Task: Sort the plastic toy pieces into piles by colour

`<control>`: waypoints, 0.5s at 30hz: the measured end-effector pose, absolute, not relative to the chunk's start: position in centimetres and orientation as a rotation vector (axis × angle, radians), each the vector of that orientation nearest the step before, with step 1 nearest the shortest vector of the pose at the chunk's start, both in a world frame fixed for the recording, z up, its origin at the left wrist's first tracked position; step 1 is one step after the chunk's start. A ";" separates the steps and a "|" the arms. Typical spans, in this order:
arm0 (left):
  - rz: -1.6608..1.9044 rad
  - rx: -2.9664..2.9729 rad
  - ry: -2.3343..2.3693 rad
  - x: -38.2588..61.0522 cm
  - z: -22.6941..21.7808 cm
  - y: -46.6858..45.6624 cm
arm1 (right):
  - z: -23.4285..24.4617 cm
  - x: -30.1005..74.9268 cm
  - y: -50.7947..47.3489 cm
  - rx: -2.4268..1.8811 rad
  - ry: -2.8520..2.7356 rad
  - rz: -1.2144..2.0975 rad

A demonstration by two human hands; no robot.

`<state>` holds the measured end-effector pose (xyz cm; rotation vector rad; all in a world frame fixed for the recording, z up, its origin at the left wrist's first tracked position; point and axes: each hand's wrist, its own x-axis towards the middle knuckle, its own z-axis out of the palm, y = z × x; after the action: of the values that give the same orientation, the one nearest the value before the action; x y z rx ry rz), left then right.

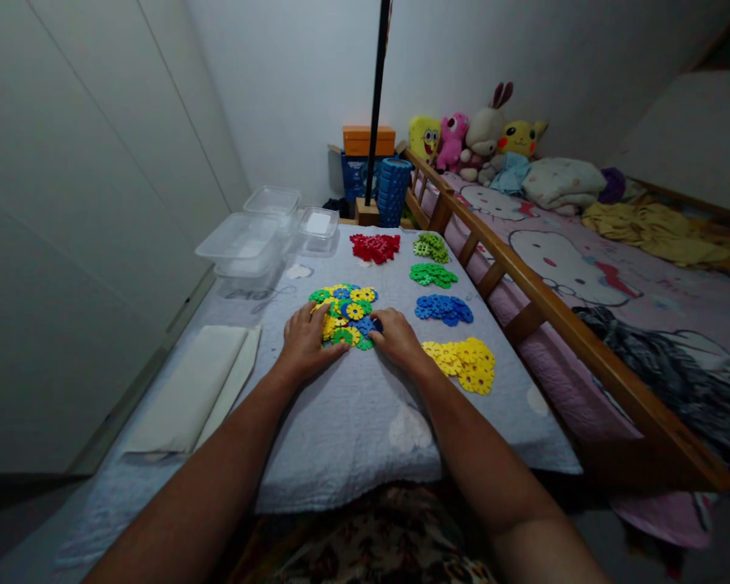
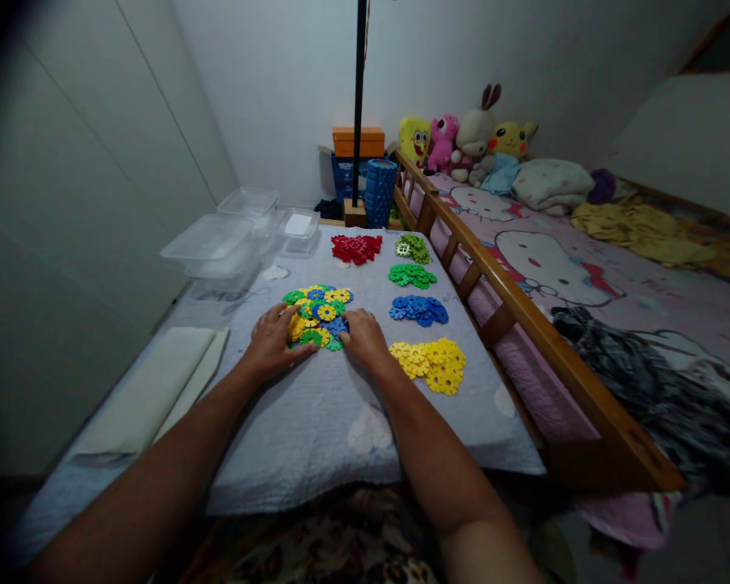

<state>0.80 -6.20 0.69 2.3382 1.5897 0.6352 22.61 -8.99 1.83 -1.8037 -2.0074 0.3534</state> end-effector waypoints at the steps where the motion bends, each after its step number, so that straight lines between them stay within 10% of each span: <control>1: 0.630 2.338 1.592 0.8 0.7 -6.2 | 1.9 22.8 -9.0 -1.801 -1.991 0.369; 15: 0.626 2.344 1.584 0.5 0.6 -6.1 | 3.9 25.9 -9.2 -1.712 -1.757 0.596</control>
<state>0.53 -6.13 0.65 2.3439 1.5835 0.6258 25.92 -9.23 3.93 -1.7116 -1.7572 0.5959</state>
